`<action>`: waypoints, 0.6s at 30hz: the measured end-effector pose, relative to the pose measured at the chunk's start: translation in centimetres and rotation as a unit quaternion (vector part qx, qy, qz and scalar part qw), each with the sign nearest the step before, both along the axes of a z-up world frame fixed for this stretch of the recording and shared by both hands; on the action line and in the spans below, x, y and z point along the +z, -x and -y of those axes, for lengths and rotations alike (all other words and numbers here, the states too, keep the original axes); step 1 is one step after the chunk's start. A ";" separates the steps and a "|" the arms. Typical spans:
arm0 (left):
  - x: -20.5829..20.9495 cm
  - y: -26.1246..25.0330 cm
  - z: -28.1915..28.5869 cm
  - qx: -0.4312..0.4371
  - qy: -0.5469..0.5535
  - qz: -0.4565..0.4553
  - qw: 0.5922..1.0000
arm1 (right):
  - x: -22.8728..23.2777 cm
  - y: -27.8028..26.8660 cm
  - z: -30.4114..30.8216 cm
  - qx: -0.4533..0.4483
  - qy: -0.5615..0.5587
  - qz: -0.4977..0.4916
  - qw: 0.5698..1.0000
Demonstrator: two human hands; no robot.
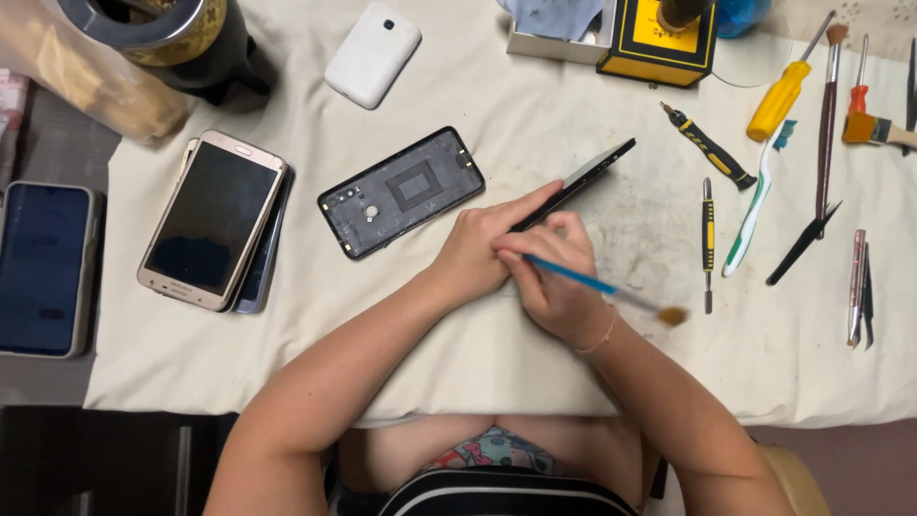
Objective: The person uses a small brush to clean the edges and internal components of a disassembled smartphone. They then apply a liquid from a bottle onto the phone's battery area and continue to clean the device with the brush.
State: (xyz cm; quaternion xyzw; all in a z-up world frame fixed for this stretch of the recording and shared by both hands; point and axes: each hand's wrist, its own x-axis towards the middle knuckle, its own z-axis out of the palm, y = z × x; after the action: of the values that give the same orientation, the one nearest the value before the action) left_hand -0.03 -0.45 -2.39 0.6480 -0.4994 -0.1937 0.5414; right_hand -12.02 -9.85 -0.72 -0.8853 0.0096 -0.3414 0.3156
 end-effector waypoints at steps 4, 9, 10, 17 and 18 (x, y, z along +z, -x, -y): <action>0.3 0.0 -0.1 0.002 -0.020 -0.009 1.000 | 0.6 -0.2 -0.4 -0.005 0.016 -0.007 1.000; 0.3 0.0 -0.2 0.007 -0.035 -0.004 0.999 | 0.2 -0.2 -0.6 -0.004 0.022 0.000 1.000; 0.5 0.0 -0.2 0.004 -0.033 -0.002 0.999 | 0.3 -0.3 -0.6 -0.006 0.023 0.001 1.000; 2.7 -0.5 -0.4 0.008 -0.060 0.035 0.998 | 1.5 0.0 0.8 -0.025 -0.072 0.048 0.996; 3.0 -0.7 -0.5 0.018 -0.072 0.060 0.995 | 1.9 0.1 1.4 -0.054 -0.109 0.081 0.989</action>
State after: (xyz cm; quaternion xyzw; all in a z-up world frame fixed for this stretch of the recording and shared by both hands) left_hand 0.68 0.01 0.65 0.7049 -0.5038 -0.1804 0.4656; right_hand -12.15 -11.27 1.21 -0.8134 0.0691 -0.4254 0.3906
